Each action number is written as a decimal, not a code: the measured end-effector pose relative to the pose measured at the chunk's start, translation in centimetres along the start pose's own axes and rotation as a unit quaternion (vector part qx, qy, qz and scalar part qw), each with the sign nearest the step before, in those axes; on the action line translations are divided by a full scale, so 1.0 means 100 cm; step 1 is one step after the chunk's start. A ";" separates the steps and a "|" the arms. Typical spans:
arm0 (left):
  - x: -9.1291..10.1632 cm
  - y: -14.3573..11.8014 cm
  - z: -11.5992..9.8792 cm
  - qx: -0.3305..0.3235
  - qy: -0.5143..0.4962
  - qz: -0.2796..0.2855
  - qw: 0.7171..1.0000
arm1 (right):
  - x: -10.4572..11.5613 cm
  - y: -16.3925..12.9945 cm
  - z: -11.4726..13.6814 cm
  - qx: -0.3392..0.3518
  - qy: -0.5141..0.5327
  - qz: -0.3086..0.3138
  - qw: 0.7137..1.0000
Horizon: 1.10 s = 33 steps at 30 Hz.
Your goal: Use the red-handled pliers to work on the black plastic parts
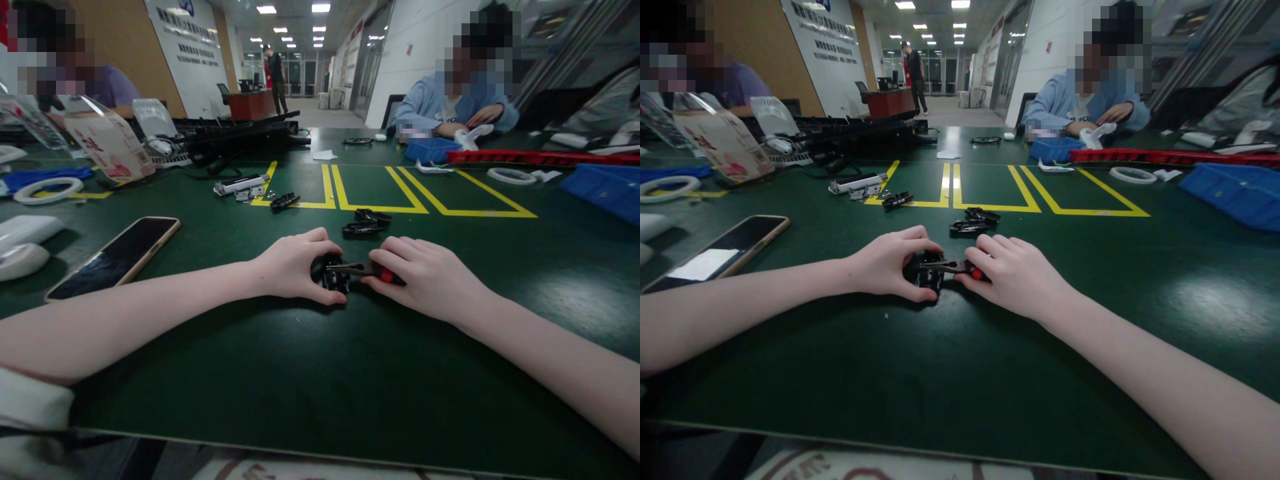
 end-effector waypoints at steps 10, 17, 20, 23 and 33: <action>-0.001 0.000 0.000 0.004 -0.008 0.005 1.000 | -0.001 -0.001 -0.005 -0.006 0.010 0.004 1.000; -0.001 -0.003 -0.001 0.002 -0.007 0.007 1.000 | 0.003 -0.008 -0.028 -0.068 0.053 -0.008 0.996; -0.001 -0.003 -0.001 -0.004 0.003 0.011 1.000 | -0.003 -0.016 -0.032 -0.060 0.080 0.020 0.995; 0.000 -0.004 -0.002 -0.009 0.020 0.010 1.000 | -0.009 -0.020 -0.034 -0.062 0.096 0.041 0.993; 0.002 -0.007 0.011 0.070 0.032 0.032 0.997 | -0.013 -0.024 -0.038 -0.114 0.154 0.098 0.977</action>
Point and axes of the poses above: each hand's wrist, its own y-axis towards the middle knuckle, its own x-axis out of the back of the hand, z = x × y, the point moved 10 cm from there along y, towards the middle knuckle, and after that the axes turned 14 degrees about -z, right-handed, at the moved point
